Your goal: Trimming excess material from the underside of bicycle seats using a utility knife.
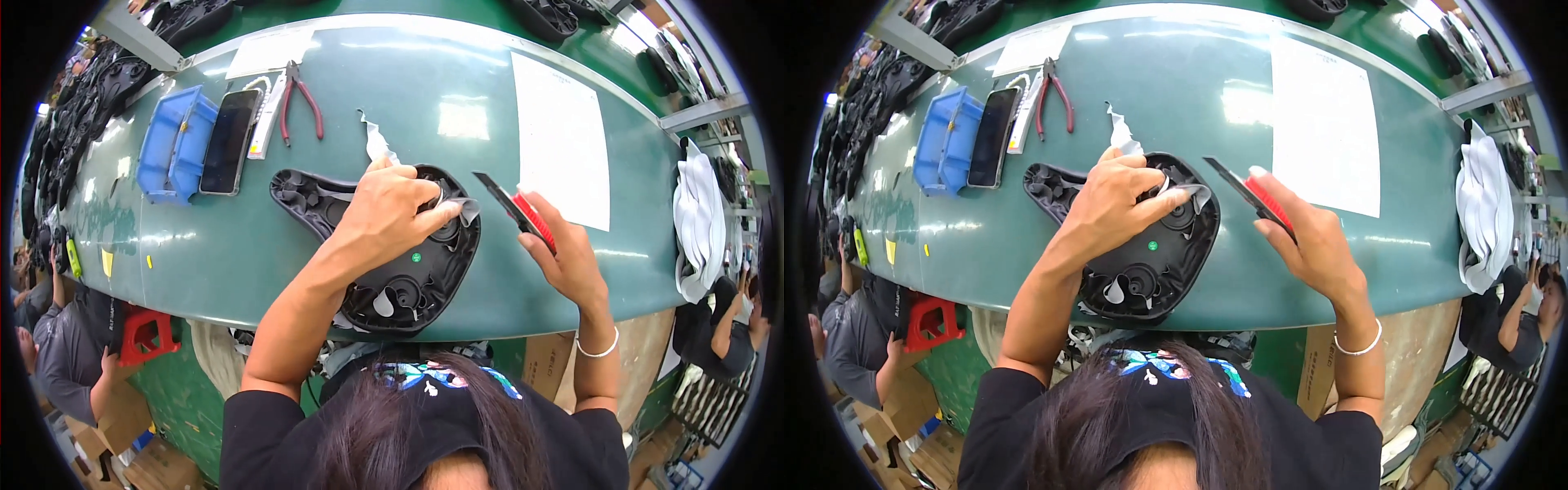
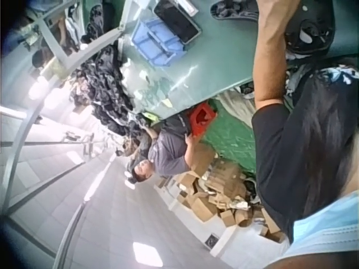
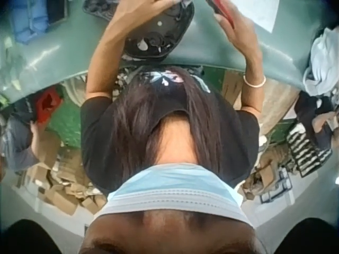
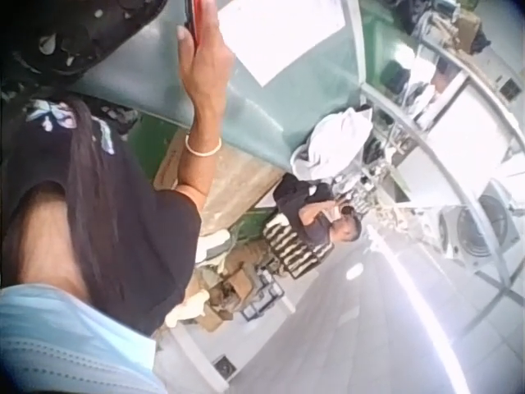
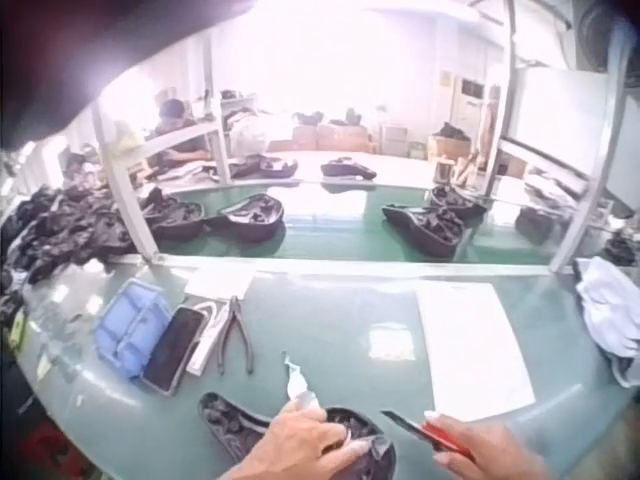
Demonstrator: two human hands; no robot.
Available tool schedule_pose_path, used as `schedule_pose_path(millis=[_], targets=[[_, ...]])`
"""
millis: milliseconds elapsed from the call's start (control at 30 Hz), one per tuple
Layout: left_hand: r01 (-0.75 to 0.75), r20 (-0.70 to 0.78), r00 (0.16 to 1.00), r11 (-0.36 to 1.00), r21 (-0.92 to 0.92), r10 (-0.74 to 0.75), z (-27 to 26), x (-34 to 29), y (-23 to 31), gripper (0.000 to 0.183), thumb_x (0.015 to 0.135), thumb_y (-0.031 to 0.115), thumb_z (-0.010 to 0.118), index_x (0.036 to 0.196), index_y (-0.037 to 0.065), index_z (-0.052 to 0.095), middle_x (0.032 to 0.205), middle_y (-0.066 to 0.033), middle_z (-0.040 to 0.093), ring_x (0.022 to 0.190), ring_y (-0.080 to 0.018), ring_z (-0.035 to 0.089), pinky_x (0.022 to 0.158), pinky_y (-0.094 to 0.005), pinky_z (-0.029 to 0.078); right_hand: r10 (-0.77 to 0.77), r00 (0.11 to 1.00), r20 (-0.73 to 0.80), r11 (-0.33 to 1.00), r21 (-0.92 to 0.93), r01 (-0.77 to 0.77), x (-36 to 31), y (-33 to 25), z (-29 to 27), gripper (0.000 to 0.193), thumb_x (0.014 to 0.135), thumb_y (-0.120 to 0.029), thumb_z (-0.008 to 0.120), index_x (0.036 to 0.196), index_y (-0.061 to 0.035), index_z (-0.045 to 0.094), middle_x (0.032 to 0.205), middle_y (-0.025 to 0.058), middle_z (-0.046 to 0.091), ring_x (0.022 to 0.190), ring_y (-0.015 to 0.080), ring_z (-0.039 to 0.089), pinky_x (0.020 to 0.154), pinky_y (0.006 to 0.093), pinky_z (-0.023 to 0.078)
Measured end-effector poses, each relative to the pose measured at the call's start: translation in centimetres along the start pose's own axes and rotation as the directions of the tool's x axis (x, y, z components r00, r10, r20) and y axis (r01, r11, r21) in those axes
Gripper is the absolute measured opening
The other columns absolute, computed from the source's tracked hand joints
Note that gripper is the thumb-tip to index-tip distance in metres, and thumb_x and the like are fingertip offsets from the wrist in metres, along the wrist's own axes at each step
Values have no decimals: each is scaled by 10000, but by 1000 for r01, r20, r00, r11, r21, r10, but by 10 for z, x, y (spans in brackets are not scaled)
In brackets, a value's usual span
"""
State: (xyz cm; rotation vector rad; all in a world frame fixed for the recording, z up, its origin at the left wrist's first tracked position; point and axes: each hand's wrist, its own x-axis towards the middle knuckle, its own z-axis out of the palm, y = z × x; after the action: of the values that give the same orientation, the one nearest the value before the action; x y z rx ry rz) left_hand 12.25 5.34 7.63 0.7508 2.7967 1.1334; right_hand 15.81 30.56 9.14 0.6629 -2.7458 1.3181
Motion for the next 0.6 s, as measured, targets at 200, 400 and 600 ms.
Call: schedule_pose_path(millis=[200,400,600], targets=[[8,39,999,997,-74,-5,-3,1,-3,385,783,356,711,646,17,591,624,-83,471,684,-250,422,671,-366,372,-39,957,287,954,-273,121,19,-4,-8,527,821,-100,643,1327,-112,495,1079,124,634,842,319,632,721,367,510],[9,26,1000,996,-87,-7,-3,0,-2,374,763,345,728,640,19,590,625,-80,477,707,-256,442,681,-361,380,-60,958,281,949,-281,142,16,1,-6,543,820,-163,649,1338,-171,487,837,103,647,689,298,615,599,379,478],[11,-21,1000,993,-118,-13,-3,-5,4,345,761,326,722,904,34,607,777,-101,576,783,-265,495,741,-366,399,-64,960,273,957,-257,137,13,-1,-10,541,811,-141,654,1329,-151,499,952,111,664,731,301,629,625,375,490]])
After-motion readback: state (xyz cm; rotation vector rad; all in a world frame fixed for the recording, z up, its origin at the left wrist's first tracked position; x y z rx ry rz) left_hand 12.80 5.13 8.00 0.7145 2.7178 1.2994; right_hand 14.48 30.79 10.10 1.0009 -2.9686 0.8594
